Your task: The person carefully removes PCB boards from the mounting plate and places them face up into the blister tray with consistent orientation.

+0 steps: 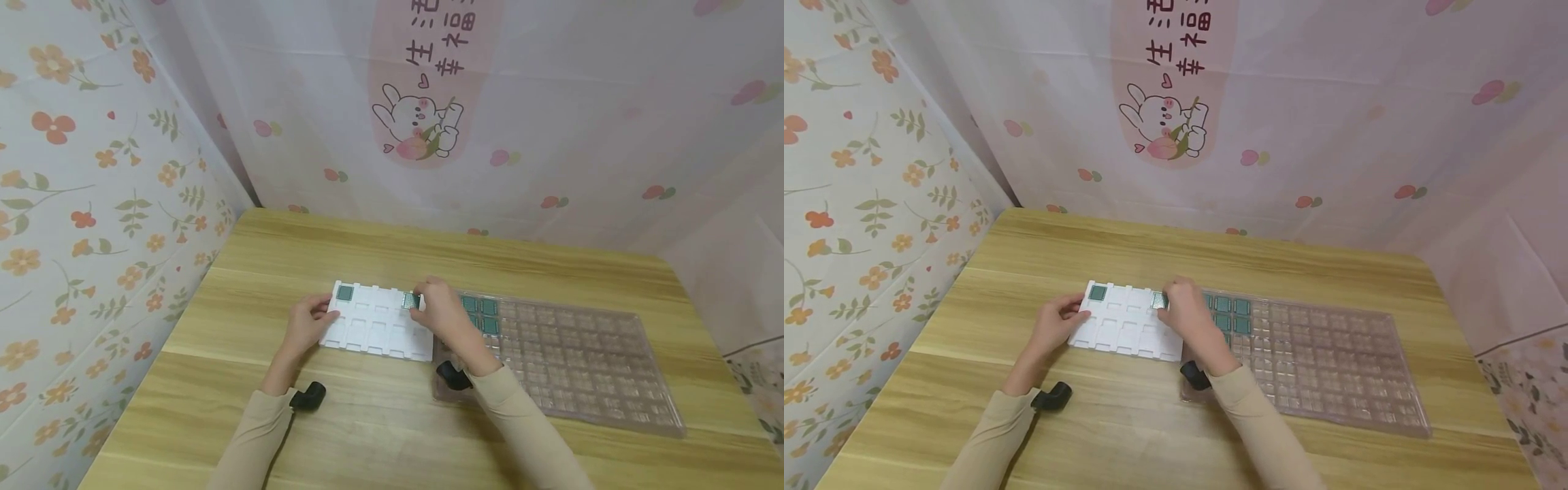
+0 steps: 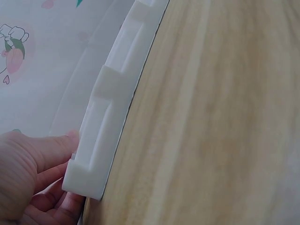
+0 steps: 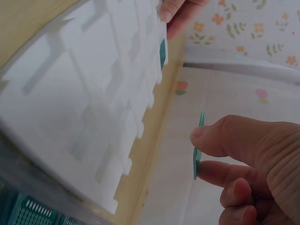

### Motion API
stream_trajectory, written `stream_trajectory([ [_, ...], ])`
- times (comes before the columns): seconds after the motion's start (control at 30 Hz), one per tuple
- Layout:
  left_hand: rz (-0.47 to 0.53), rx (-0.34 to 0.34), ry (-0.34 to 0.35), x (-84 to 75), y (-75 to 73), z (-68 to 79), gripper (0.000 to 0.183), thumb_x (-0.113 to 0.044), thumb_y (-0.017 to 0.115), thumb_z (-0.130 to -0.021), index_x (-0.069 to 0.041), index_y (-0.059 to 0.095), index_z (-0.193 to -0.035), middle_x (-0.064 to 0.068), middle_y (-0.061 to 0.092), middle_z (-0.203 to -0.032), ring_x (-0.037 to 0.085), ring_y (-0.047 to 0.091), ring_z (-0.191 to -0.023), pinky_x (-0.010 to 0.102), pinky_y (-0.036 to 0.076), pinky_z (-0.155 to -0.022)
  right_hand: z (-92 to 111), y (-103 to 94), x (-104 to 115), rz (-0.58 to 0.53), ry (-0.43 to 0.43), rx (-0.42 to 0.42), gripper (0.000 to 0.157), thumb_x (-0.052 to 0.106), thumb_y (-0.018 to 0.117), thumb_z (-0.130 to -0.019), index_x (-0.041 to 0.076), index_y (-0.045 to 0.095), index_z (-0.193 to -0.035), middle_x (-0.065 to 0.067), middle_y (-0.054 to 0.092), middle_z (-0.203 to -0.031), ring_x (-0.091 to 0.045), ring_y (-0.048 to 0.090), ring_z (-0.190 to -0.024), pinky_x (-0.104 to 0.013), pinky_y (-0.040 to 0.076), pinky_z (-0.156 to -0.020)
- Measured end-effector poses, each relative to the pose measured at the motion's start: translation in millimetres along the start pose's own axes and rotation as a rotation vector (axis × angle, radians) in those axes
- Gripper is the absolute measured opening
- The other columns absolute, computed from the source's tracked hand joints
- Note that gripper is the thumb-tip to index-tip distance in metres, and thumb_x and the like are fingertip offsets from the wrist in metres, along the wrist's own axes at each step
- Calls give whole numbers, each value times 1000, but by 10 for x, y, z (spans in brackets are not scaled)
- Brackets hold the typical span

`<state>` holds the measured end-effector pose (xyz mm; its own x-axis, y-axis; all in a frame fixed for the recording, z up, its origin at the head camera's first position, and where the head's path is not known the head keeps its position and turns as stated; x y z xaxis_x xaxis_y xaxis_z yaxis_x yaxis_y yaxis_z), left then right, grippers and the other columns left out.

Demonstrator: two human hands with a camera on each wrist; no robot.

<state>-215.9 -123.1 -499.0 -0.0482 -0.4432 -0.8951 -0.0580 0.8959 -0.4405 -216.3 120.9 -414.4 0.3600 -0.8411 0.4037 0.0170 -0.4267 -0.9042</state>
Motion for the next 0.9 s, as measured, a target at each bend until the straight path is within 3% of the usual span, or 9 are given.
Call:
stream_trajectory([
  [0.43, -13, 2, -2, 18, 0, 1, 36, 0, 70, -80, 9, 61, -114, 22, 62, -100, 29, 60, -89, 35, 53, -77, 220, -61, -211, 48, -56, -31, 28, 5, 79, -69, -8, 68, -91, -17, 63, -91, -29, 61, -82, -34, 54, -68],
  [0.63, 4, 2, 1, 16, -7, 2, 37, 2, 70, -80, 10, 61, -114, 23, 62, -101, 30, 60, -90, 36, 53, -78, 336, -91, -341, 56, -38, -17, 27, 6, 79, -70, -7, 68, -92, -20, 64, -97, -33, 62, -88, -37, 55, -73],
  [0.9, -8, 15, -16, 10, -4, 9, 36, 0, 69, -81, 8, 61, -115, 22, 62, -102, 29, 60, -90, 33, 53, -78, 494, -153, -529, 42, 0, 9, 30, 3, 79, -70, -9, 67, -94, -18, 62, -89, -27, 59, -76, -35, 54, -68],
])
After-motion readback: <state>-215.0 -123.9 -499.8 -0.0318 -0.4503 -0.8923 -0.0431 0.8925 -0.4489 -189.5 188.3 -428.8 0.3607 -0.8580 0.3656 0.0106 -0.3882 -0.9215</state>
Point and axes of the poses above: each hand's wrist, its own z-axis away from the middle knuckle, its own y-axis out of the palm, x = y × z, the point moved 3 cm from there along -z, towards the middle knuckle
